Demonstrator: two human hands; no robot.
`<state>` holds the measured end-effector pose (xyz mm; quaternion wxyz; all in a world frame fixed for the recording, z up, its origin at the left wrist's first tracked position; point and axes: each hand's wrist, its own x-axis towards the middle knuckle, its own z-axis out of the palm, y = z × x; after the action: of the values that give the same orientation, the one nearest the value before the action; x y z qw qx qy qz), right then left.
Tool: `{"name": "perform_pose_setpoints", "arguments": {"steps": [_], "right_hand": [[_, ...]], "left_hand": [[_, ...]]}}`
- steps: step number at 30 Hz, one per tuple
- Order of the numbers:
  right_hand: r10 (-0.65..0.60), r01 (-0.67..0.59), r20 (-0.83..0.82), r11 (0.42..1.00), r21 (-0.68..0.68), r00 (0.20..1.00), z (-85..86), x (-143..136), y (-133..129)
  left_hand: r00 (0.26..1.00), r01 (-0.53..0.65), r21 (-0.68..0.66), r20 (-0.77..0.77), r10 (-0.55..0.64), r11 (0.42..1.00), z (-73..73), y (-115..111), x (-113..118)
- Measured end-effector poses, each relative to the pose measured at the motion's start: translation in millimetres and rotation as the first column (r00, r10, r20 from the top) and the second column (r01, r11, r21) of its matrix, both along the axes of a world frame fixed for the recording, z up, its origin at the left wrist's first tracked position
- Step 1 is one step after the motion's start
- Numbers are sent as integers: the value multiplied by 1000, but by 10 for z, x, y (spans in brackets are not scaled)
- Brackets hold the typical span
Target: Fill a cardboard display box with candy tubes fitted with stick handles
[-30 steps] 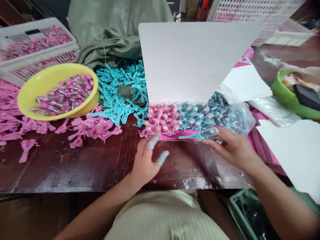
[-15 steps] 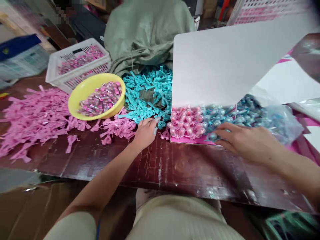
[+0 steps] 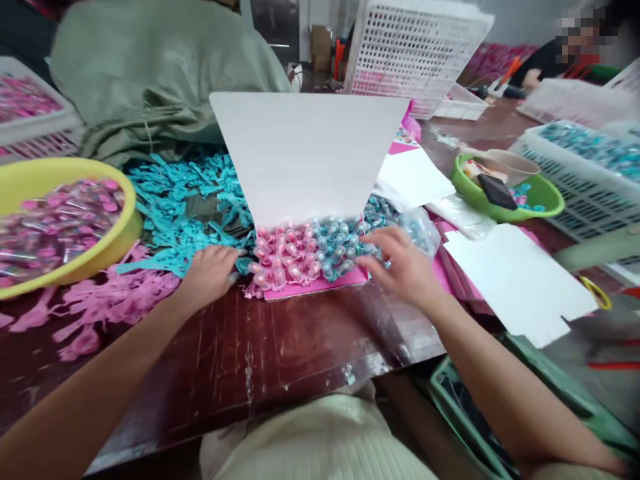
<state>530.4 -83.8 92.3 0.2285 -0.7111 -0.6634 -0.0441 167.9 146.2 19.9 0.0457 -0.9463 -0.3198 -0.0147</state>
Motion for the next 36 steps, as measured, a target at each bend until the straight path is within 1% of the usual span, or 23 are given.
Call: {"name": "perform_pose_setpoints", "arguments": {"steps": [1, 2, 4, 6, 8, 9, 11, 13, 14, 15, 16, 17, 18, 20, 21, 22, 23, 25, 27, 28, 30, 33, 36], "right_hand": [[-104, 107, -58, 993, 56, 993, -63, 154, -50], [-200, 205, -85, 977, 54, 976, -150, 303, -86], [-331, 326, -34, 940, -96, 943, -376, 538, -107], [-355, 356, 56, 889, -287, 933, -615, 652, -73], [-325, 334, 87, 866, -372, 942, -777, 671, -34], [-313, 323, 88, 869, -374, 946, -812, 662, -33], [-288, 298, 80, 891, -343, 954, -784, 629, -98], [-232, 230, 21, 940, -252, 972, -661, 568, -243], [-173, 159, -51, 967, -199, 984, -582, 515, -327], [-87, 64, -159, 988, -143, 983, -503, 436, -407], [18, -50, -298, 994, -101, 954, -427, 328, -474], [121, -166, -449, 984, -62, 885, -361, 189, -522], [205, -276, -591, 961, -31, 780, -307, 25, -549], [295, -426, -779, 904, 40, 554, -244, -325, -541], [319, -467, -812, 882, 65, 489, -234, -482, -514], [343, -496, -812, 865, 78, 471, -235, -608, -480], [371, -514, -787, 854, 80, 494, -241, -698, -446], [430, -531, -689, 844, 78, 583, -251, -776, -397], [476, -537, -595, 839, 86, 648, -245, -766, -388], [489, -540, -562, 837, 88, 667, -237, -749, -395], [501, -549, -516, 833, 71, 694, -223, -718, -422], [511, -573, -482, 819, 22, 712, -234, -707, -458], [432, -529, -541, 848, -27, 722, -287, -746, -482]], "left_hand": [[1000, -8, 19, 8, 8, 1000, 5, -3, -20], [1000, -9, 24, 16, 8, 1000, 19, -9, -29], [999, -21, -19, 42, 22, 1000, 76, -31, -14], [989, -103, -81, 93, 111, 991, 172, -62, 17], [951, -232, -108, 182, 249, 967, 312, -123, 7], [926, -274, -113, 238, 294, 955, 398, -179, -28], [867, -299, -165, 365, 340, 940, 586, -374, -152], [761, -271, -357, 489, 426, 894, 758, -700, -277], [692, -232, -495, 521, 500, 837, 820, -900, -305], [632, -155, -644, 518, 576, 749, 858, -1109, -296], [604, -62, -762, 486, 632, 645, 869, -1311, -248], [615, 27, -844, 437, 657, 536, 853, -1494, -164], [646, 90, -893, 390, 656, 442, 814, -1647, -55], [673, 160, -933, 343, 655, 324, 698, -1852, 186], [681, 178, -942, 326, 656, 284, 638, -1907, 295], [683, 195, -948, 314, 659, 251, 586, -1937, 385], [689, 213, -953, 304, 658, 217, 546, -1948, 453], [700, 253, -952, 303, 646, 173, 502, -1939, 524], [700, 287, -939, 341, 627, 190, 490, -1922, 539], [699, 293, -928, 372, 611, 229, 487, -1919, 538], [702, 296, -882, 462, 542, 368, 473, -1928, 540], [738, 296, -749, 573, 357, 593, 415, -1969, 561], [771, 288, -611, 605, 200, 738, 327, -2012, 586]]}}
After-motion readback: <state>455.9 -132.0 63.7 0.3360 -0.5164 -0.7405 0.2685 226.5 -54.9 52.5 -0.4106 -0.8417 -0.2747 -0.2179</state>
